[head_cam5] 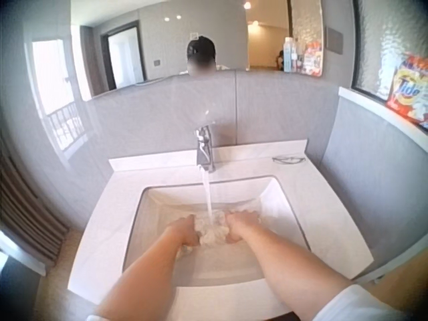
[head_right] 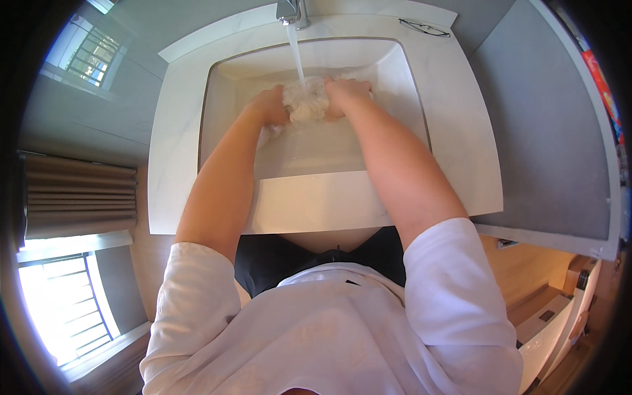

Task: The person washes a white shirt by hand under a running faucet in a bathroom sink, rubbing and scrubbing the fabric repeatedly before leaving it in the water.

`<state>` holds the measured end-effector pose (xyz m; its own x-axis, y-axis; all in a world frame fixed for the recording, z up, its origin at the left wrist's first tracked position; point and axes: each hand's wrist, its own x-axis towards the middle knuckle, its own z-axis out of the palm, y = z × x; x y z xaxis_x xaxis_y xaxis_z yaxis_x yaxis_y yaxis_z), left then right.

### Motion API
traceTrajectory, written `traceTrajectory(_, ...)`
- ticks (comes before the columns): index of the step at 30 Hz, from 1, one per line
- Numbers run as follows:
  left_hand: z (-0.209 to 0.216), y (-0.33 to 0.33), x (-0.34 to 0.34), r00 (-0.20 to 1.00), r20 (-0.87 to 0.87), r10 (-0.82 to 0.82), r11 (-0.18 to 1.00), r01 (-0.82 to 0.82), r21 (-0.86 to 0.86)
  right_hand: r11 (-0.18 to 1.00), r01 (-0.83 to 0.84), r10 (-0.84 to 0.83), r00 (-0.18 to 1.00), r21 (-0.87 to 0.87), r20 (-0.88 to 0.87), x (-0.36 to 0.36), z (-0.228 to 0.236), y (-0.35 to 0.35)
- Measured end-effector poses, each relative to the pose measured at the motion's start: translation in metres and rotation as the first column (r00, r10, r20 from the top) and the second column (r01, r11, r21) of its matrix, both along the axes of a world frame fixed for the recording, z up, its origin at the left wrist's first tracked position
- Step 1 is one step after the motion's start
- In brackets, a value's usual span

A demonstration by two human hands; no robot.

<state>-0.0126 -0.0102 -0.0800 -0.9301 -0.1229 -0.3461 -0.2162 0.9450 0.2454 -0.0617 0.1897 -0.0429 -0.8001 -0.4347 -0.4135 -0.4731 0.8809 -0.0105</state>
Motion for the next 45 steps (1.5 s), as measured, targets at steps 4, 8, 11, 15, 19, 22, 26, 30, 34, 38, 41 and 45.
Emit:
traceTrajectory(4, -0.005, -0.002, -0.004, 0.996, -0.053, 0.068, 0.996, -0.065, 0.056, 0.993, 0.028, -0.029, 1.0, -0.116, -0.002, -0.008, -0.017, 0.001)
traceTrajectory(8, 0.001, 0.008, -0.005, 0.989, -0.051, 0.139, 0.979, -0.13, 0.157, 0.962, 0.019, -0.031, 0.999, -0.274, -0.041, -0.009, -0.016, 0.005)
traceTrajectory(11, 0.013, 0.02, -0.008, 0.985, -0.021, 0.17, 0.956, -0.16, 0.245, 0.96, 0.099, -0.115, 0.992, -0.262, -0.046, -0.006, -0.005, 0.005)
traceTrajectory(15, 0.002, 0.002, -0.016, 0.968, 0.016, 0.251, 0.884, -0.236, 0.404, 0.931, 0.129, -0.165, 0.983, -0.343, -0.079, -0.006, -0.002, -0.005)
traceTrajectory(19, 0.011, 0.004, -0.002, 0.99, -0.076, 0.123, 0.932, -0.089, 0.351, 0.931, 0.102, -0.148, 0.983, -0.35, -0.105, -0.008, -0.001, 0.012)
traceTrajectory(22, 0.018, -0.004, 0.007, 0.997, -0.05, 0.054, 0.997, -0.052, 0.049, 0.943, -0.022, -0.037, 0.984, -0.331, -0.173, -0.015, 0.0, 0.024)
traceTrajectory(26, 0.031, 0.004, 0.019, 0.981, -0.181, 0.071, 0.981, -0.101, -0.166, 0.964, -0.096, 0.012, 0.947, -0.25, -0.32, -0.008, -0.004, 0.026)
traceTrajectory(30, 0.053, 0.009, 0.025, 0.934, -0.351, 0.072, 0.994, -0.096, -0.052, 0.874, -0.21, 0.059, 0.94, -0.438, -0.335, -0.008, -0.007, 0.022)
traceTrajectory(34, 0.037, 0.0, -0.001, 0.991, -0.131, -0.041, 0.988, 0.059, 0.139, 0.854, -0.096, 0.08, 0.995, -0.512, -0.053, -0.037, -0.019, 0.014)
traceTrajectory(38, 0.019, 0.017, 0.002, 0.993, -0.027, -0.111, 0.993, 0.112, 0.023, 0.922, -0.095, 0.1, 0.995, -0.376, -0.006, -0.029, -0.028, 0.013)
traceTrajectory(41, 0.021, 0.023, 0.012, 0.988, 0.009, -0.155, 0.982, 0.155, -0.103, 0.941, -0.172, 0.162, 0.985, -0.291, -0.057, -0.022, -0.025, 0.012)
traceTrajectory(45, 0.02, 0.039, 0.015, 0.983, 0.099, -0.156, 0.94, 0.179, -0.292, 0.975, -0.173, 0.166, 0.984, -0.142, -0.06, -0.011, -0.026, 0.007)
